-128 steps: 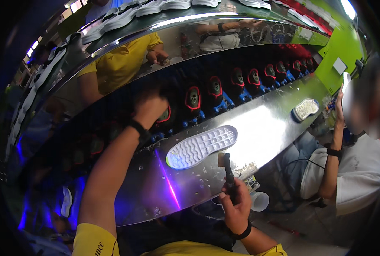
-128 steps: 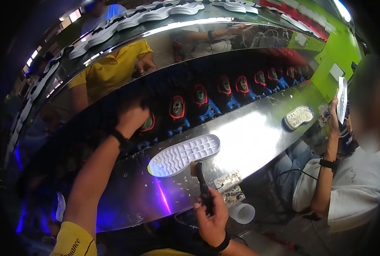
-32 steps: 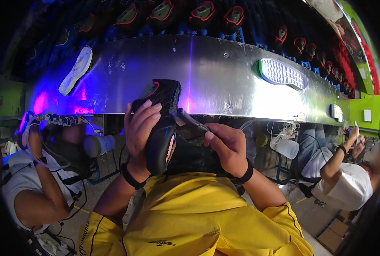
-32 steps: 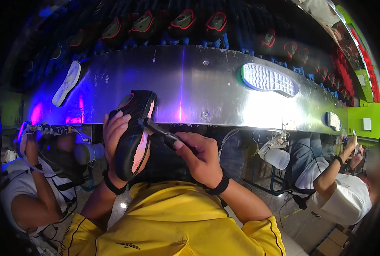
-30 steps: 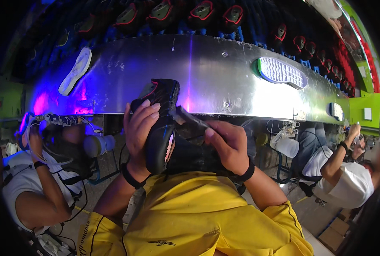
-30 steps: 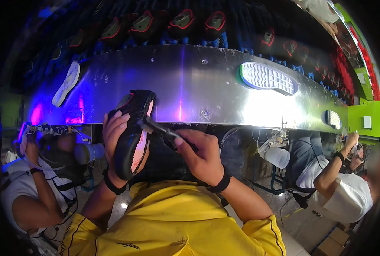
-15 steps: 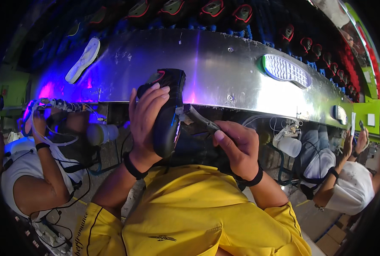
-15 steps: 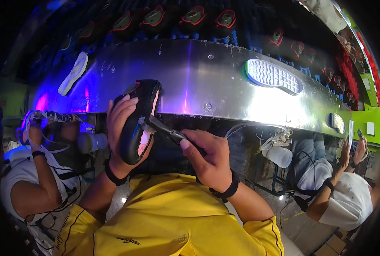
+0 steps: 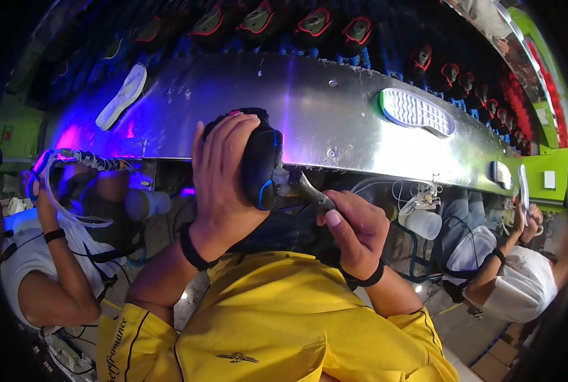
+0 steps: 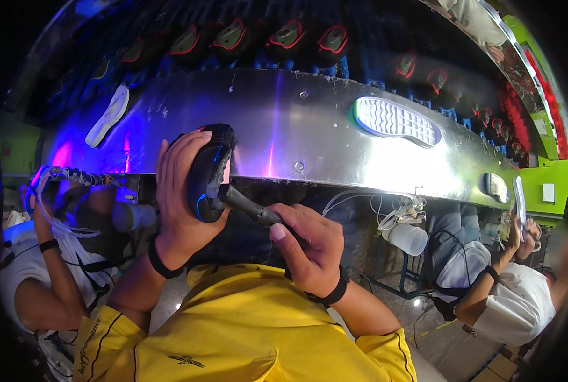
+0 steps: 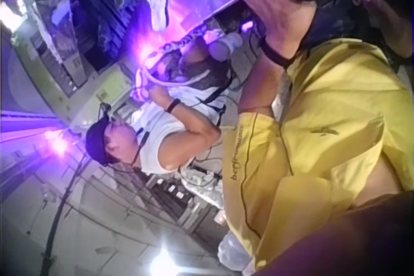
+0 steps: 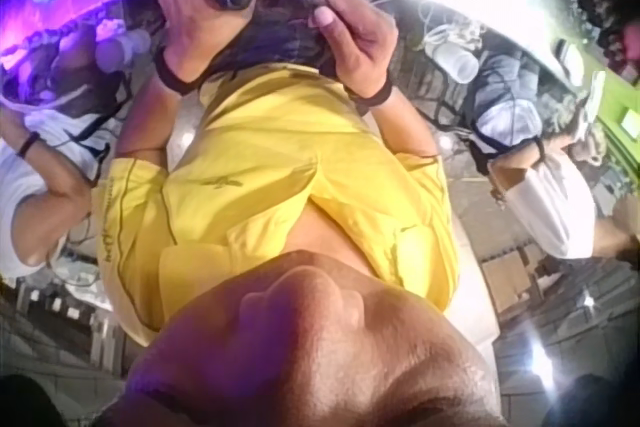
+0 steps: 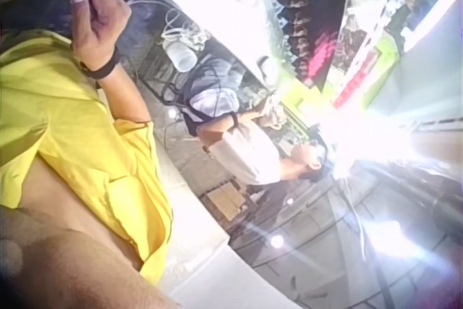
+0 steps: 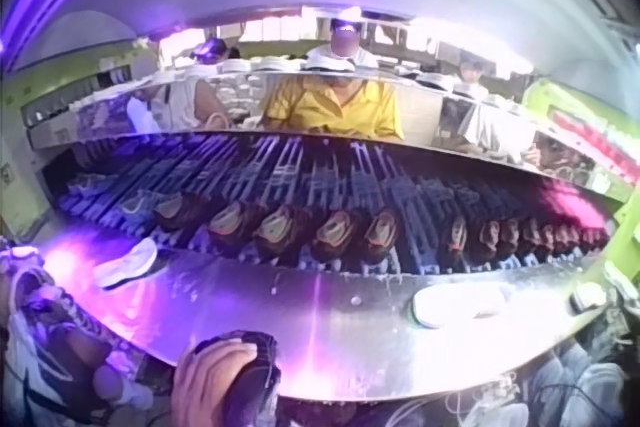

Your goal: Applying glue or sealant to the seams of shoe uppers using a small brush tool.

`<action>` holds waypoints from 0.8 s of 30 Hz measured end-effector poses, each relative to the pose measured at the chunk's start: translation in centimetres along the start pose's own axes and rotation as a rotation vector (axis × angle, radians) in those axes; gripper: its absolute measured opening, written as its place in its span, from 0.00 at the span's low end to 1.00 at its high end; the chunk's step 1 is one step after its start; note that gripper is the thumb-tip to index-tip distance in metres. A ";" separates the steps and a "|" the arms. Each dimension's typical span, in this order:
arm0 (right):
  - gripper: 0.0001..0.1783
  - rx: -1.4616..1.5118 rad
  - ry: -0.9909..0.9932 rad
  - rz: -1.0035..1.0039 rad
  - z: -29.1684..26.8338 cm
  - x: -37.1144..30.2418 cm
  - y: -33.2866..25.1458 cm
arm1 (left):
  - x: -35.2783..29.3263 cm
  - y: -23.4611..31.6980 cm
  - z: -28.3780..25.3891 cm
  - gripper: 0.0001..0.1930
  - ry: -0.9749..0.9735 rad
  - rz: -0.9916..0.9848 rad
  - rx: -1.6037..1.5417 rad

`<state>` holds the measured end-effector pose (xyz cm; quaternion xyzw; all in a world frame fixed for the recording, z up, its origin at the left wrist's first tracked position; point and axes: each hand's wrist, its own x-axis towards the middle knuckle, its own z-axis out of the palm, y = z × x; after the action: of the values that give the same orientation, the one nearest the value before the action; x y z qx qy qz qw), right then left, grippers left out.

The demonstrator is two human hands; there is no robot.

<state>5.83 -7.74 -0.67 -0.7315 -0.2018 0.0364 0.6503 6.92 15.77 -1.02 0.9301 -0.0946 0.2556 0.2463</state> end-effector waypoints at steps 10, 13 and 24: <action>0.13 -0.321 0.166 -0.037 -2.4 0.6 -2.9 | 3.4 1.8 0.0 0.39 -0.149 -0.060 0.031; 0.14 -0.387 0.182 -0.069 -3.2 1.6 -3.1 | 4.5 1.5 0.1 0.50 -0.241 -0.027 0.075; 0.14 -0.382 0.112 -0.180 -3.9 6.6 -0.6 | 7.9 -1.0 -0.5 0.38 -0.240 -0.025 -0.054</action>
<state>12.94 -9.06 1.87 -0.8214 -0.2330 -0.1017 0.5106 13.71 16.49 3.04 0.9481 -0.1187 0.1366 0.2613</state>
